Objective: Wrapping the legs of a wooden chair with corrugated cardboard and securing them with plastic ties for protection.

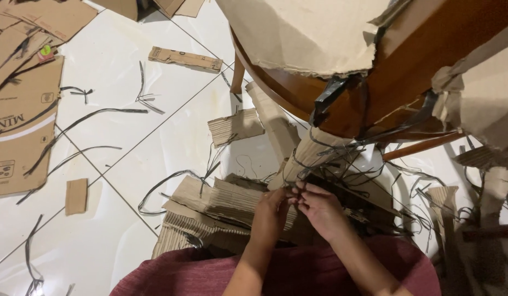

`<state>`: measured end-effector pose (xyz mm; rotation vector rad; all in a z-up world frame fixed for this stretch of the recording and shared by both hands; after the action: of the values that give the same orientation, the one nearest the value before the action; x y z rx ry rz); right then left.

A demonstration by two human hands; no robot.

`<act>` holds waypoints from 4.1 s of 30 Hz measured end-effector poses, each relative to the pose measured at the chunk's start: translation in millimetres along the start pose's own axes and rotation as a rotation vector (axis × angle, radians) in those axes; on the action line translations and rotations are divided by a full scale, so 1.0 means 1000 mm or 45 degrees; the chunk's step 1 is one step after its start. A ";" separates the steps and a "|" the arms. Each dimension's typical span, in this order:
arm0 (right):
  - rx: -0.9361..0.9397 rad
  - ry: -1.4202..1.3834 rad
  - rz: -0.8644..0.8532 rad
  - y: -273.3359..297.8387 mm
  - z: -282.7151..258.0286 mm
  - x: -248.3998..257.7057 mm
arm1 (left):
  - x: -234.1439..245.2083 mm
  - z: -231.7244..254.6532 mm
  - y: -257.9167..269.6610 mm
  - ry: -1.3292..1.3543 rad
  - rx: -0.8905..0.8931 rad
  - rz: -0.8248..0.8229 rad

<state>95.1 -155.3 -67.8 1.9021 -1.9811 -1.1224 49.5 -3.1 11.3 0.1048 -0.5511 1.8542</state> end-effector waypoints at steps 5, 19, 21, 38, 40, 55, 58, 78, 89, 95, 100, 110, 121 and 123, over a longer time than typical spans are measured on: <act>-0.013 -0.148 -0.117 0.013 0.005 -0.005 | -0.005 -0.016 0.002 0.183 0.103 0.035; 0.313 0.222 0.325 0.032 -0.021 -0.005 | -0.014 -0.045 0.000 0.988 0.708 0.355; 0.383 0.286 0.365 0.026 -0.029 -0.006 | -0.014 -0.045 -0.002 1.112 0.893 0.425; 0.579 1.158 0.297 -0.069 -0.056 0.032 | -0.035 -0.065 0.016 0.930 1.553 -0.198; 0.581 1.141 0.229 -0.041 -0.068 0.022 | -0.035 -0.055 0.009 0.906 1.516 -0.230; 0.539 1.369 0.082 0.056 -0.076 -0.008 | -0.033 -0.052 -0.009 0.574 1.039 0.041; 0.629 1.446 -0.009 0.058 -0.057 -0.019 | -0.045 -0.057 -0.001 0.842 1.158 0.034; 0.950 1.064 0.213 0.030 -0.062 -0.029 | -0.045 -0.052 0.007 0.949 1.318 0.096; 0.438 0.888 0.255 0.005 -0.047 -0.012 | -0.028 -0.037 0.000 0.602 1.186 0.055; 0.735 1.201 0.393 0.009 -0.043 -0.014 | -0.024 -0.030 0.004 0.609 1.201 0.067; 0.796 1.146 0.365 0.015 -0.046 -0.016 | -0.032 -0.035 0.012 0.647 1.249 0.061; 1.314 1.149 0.022 0.047 -0.067 -0.036 | -0.041 -0.054 0.023 0.837 1.393 -0.017; 1.795 1.475 -0.127 0.045 -0.068 -0.046 | -0.040 -0.066 0.017 0.904 1.258 -0.006; 1.835 1.546 -0.127 0.036 -0.064 -0.040 | -0.033 -0.066 0.013 0.876 1.203 0.009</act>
<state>112.4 -147.6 13.5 2.0711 -1.7444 1.6448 62.7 -7.3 -62.8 0.0780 0.8132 1.8624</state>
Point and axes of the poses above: each hand's wrist, its own y-axis away from the middle knuckle, its own x-axis out of the back of the hand, z = x × y, the point moved 7 cm from there along -y, towards the middle knuckle, and after that the axes turned 8 degrees about z, right-handed, at the moved point
